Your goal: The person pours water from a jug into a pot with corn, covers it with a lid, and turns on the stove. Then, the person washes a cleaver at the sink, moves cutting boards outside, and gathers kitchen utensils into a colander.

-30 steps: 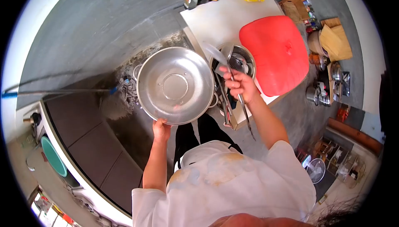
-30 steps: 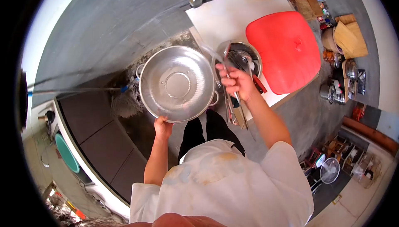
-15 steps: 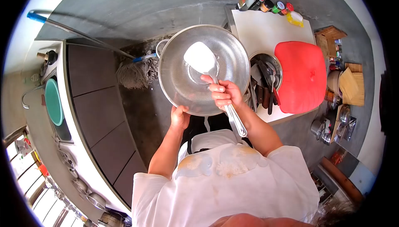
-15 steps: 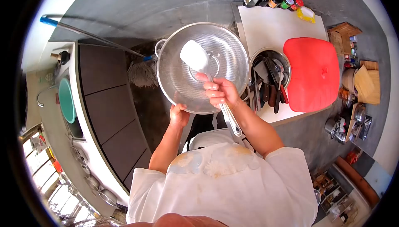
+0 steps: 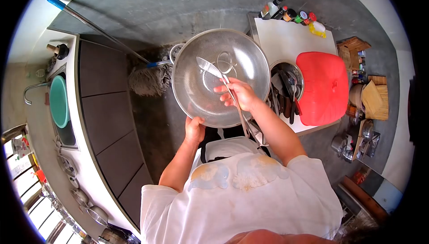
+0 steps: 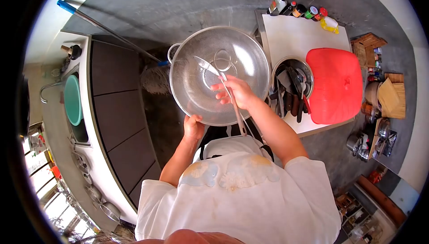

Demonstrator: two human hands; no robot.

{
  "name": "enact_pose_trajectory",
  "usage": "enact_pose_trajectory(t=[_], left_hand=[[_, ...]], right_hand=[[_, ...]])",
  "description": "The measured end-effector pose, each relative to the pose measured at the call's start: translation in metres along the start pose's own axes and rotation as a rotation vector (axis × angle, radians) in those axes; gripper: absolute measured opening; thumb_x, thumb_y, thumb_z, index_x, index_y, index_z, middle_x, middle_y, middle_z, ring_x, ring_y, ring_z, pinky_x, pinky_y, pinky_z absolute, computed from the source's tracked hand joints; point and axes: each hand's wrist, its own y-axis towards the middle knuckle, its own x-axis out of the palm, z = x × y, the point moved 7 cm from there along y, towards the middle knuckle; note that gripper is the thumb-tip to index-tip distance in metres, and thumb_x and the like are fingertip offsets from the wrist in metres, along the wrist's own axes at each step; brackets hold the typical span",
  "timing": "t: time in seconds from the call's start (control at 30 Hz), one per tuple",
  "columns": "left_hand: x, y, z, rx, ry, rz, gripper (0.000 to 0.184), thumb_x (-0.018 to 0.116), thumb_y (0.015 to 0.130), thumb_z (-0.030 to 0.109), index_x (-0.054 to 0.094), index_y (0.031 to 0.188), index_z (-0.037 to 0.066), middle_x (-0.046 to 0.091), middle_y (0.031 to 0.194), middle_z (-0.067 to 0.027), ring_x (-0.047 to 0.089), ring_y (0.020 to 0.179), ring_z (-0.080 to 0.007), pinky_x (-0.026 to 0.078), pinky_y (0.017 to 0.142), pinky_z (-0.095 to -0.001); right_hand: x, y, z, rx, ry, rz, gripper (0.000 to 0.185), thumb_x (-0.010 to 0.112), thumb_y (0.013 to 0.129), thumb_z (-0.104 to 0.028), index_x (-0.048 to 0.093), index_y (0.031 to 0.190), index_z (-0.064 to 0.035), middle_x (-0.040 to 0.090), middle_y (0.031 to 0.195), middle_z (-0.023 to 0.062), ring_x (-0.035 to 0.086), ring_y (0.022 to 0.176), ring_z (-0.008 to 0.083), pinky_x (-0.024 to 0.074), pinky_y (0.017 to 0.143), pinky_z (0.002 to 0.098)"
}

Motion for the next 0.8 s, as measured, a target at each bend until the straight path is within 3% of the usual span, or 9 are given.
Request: enact_pose_trajectory(t=[0.03, 0.17, 0.3, 0.43, 0.53, 0.6, 0.67, 0.73, 0.8], left_hand=[[-0.005, 0.001, -0.003, -0.009, -0.013, -0.011, 0.078, 0.048, 0.056, 0.004, 0.023, 0.130, 0.007, 0.043, 0.116, -0.0088, 0.041, 0.108, -0.0251, 0.035, 0.092, -0.0364], [-0.008, 0.000, -0.001, 0.047, 0.002, -0.016, 0.079, 0.047, 0.057, 0.002, 0.021, 0.131, 0.009, 0.043, 0.116, -0.0089, 0.041, 0.108, -0.0251, 0.034, 0.093, -0.0368], [-0.007, -0.001, 0.005, 0.057, 0.021, -0.010, 0.078, 0.047, 0.057, 0.001, 0.022, 0.131, 0.008, 0.043, 0.115, -0.0096, 0.043, 0.107, -0.0252, 0.037, 0.091, -0.0364], [-0.008, 0.001, 0.002, -0.013, 0.047, 0.005, 0.071, 0.047, 0.058, 0.002, 0.027, 0.126, 0.007, 0.045, 0.112, -0.0100, 0.046, 0.101, -0.0264, 0.042, 0.083, -0.0421], [-0.015, 0.005, -0.004, -0.060, 0.059, 0.029, 0.063, 0.048, 0.058, 0.003, 0.035, 0.120, 0.006, 0.047, 0.107, -0.0093, 0.047, 0.098, -0.0273, 0.042, 0.079, -0.0452], [-0.029, 0.013, -0.011, -0.098, 0.070, 0.021, 0.061, 0.050, 0.057, 0.004, 0.038, 0.117, 0.005, 0.049, 0.105, -0.0086, 0.048, 0.098, -0.0273, 0.041, 0.081, -0.0456], [-0.025, 0.016, -0.009, -0.036, 0.039, 0.007, 0.061, 0.052, 0.056, 0.005, 0.039, 0.117, 0.005, 0.049, 0.107, -0.0081, 0.048, 0.100, -0.0268, 0.039, 0.085, -0.0452], [-0.034, 0.022, -0.010, -0.060, 0.075, 0.006, 0.061, 0.052, 0.056, 0.006, 0.041, 0.116, 0.004, 0.050, 0.108, -0.0078, 0.047, 0.102, -0.0264, 0.037, 0.089, -0.0440], [-0.056, 0.029, -0.013, -0.097, 0.086, 0.050, 0.060, 0.052, 0.055, 0.007, 0.042, 0.114, 0.003, 0.051, 0.106, -0.0078, 0.047, 0.102, -0.0269, 0.038, 0.089, -0.0442]], right_hand=[[-0.004, 0.002, 0.000, -0.025, -0.036, -0.028, 0.032, 0.035, 0.087, -0.013, 0.036, 0.119, -0.0052, 0.050, 0.111, 0.0168, 0.059, 0.079, 0.0215, 0.0508, 0.063, 0.0303], [-0.028, 0.008, -0.009, -0.264, -0.320, 0.231, 0.033, 0.034, 0.086, -0.004, 0.035, 0.119, -0.0033, 0.044, 0.119, 0.0180, 0.052, 0.099, 0.0235, 0.0467, 0.078, 0.0324], [-0.047, -0.006, -0.048, -0.620, -0.619, 0.438, 0.028, 0.040, 0.085, -0.006, 0.044, 0.112, -0.0010, 0.053, 0.101, 0.0129, 0.054, 0.091, 0.0152, 0.0459, 0.073, 0.0263], [-0.024, -0.020, -0.057, -0.391, -0.420, 0.294, 0.028, 0.044, 0.085, -0.007, 0.046, 0.112, -0.0015, 0.050, 0.083, 0.0040, 0.049, 0.066, 0.0081, 0.0443, 0.053, 0.0205], [-0.030, 0.013, -0.017, -0.112, -0.601, 0.166, 0.030, 0.045, 0.085, -0.009, 0.045, 0.114, -0.0008, 0.052, 0.084, 0.0051, 0.052, 0.066, 0.0092, 0.0440, 0.052, 0.0212], [-0.031, 0.026, 0.003, -0.140, -0.498, 0.210, 0.032, 0.051, 0.081, -0.012, 0.046, 0.110, 0.0011, 0.055, 0.086, 0.0126, 0.057, 0.076, 0.0189, 0.0485, 0.058, 0.0298], [-0.022, 0.016, -0.007, -0.345, -1.278, 0.314, 0.042, 0.053, 0.080, -0.016, 0.041, 0.116, 0.0024, 0.054, 0.101, 0.0167, 0.057, 0.085, 0.0295, 0.0467, 0.073, 0.0354], [0.005, -0.039, -0.032, -0.682, -1.334, 0.386, 0.051, 0.056, 0.078, -0.019, 0.037, 0.121, -0.0001, 0.047, 0.114, 0.0198, 0.047, 0.105, 0.0338, 0.0364, 0.091, 0.0349], [-0.019, -0.093, -0.057, -0.745, -1.158, 0.507, 0.055, 0.060, 0.075, -0.019, 0.039, 0.123, -0.0039, 0.044, 0.122, 0.0152, 0.039, 0.116, 0.0279, 0.0313, 0.095, 0.0324]])
